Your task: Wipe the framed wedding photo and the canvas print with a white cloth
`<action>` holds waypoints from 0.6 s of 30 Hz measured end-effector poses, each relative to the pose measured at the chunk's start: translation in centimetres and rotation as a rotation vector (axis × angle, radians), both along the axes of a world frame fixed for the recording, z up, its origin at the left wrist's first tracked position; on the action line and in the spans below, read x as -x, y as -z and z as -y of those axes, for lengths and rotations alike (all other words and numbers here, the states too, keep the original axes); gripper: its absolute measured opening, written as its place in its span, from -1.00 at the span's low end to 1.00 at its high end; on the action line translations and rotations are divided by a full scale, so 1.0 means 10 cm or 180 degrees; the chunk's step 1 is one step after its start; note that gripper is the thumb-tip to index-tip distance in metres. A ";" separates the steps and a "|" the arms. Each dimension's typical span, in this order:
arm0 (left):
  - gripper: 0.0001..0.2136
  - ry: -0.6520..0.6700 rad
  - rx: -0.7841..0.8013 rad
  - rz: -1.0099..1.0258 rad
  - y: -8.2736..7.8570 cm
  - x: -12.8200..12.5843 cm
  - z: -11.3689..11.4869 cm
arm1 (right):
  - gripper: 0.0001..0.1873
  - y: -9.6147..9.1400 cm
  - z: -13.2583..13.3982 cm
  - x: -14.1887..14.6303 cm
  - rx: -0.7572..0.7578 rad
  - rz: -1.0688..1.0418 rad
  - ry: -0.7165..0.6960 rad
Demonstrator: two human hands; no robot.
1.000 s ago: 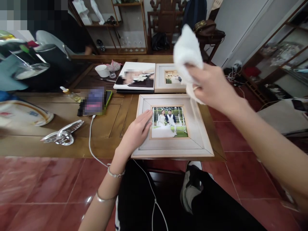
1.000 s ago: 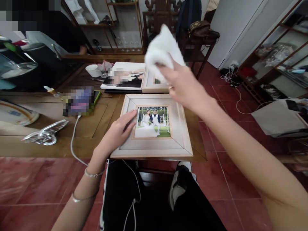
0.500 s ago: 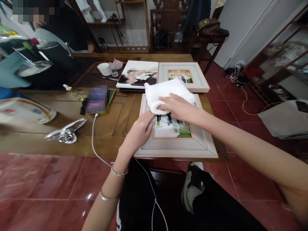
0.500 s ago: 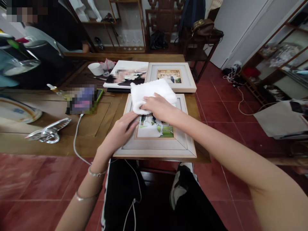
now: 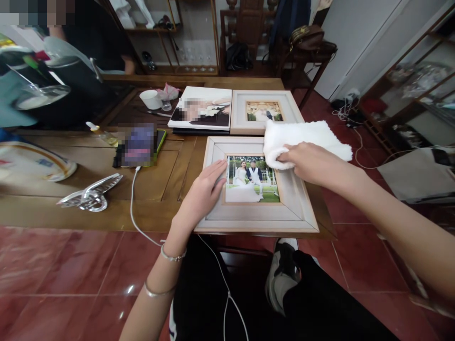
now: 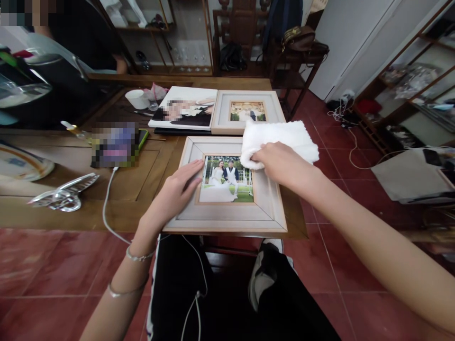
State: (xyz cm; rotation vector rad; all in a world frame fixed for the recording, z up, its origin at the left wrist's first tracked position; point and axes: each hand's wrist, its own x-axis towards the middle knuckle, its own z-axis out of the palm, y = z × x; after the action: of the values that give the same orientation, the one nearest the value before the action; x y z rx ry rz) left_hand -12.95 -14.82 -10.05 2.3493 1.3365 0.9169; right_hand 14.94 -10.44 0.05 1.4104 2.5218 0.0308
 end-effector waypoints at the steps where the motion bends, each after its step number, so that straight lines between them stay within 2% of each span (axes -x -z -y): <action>1: -0.61 -0.0012 -0.0009 -0.0002 0.00 0.00 0.00 | -0.45 -0.01 0.04 0.00 0.0059 -0.0038 -0.0076; 4: -0.61 -0.0040 -0.0035 0.0002 0.00 0.00 0.00 | -0.47 -0.08 0.23 0.03 0.0373 -0.0186 -0.0127; 9: -0.61 -0.0077 -0.0034 -0.0015 0.00 -0.01 -0.01 | -0.46 -0.22 0.71 0.05 0.0750 -0.0412 -0.0042; 13: -0.62 -0.0089 0.0001 0.0012 0.00 -0.02 -0.01 | -0.55 -0.28 1.05 0.01 0.1249 -0.0589 0.0072; 16: -0.62 -0.0068 -0.0008 -0.0009 0.00 -0.01 -0.01 | -0.53 -0.31 1.13 -0.01 0.1422 -0.0703 0.0118; 18: -0.62 -0.0027 -0.0014 -0.0038 0.00 0.00 -0.02 | -0.48 -0.30 1.09 0.00 0.1259 -0.0786 0.0101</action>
State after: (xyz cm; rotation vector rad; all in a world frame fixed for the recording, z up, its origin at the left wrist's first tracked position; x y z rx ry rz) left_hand -12.96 -14.65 -10.04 2.3579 1.3514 0.9105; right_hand 14.98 -21.38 3.08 1.3547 2.5025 -0.6476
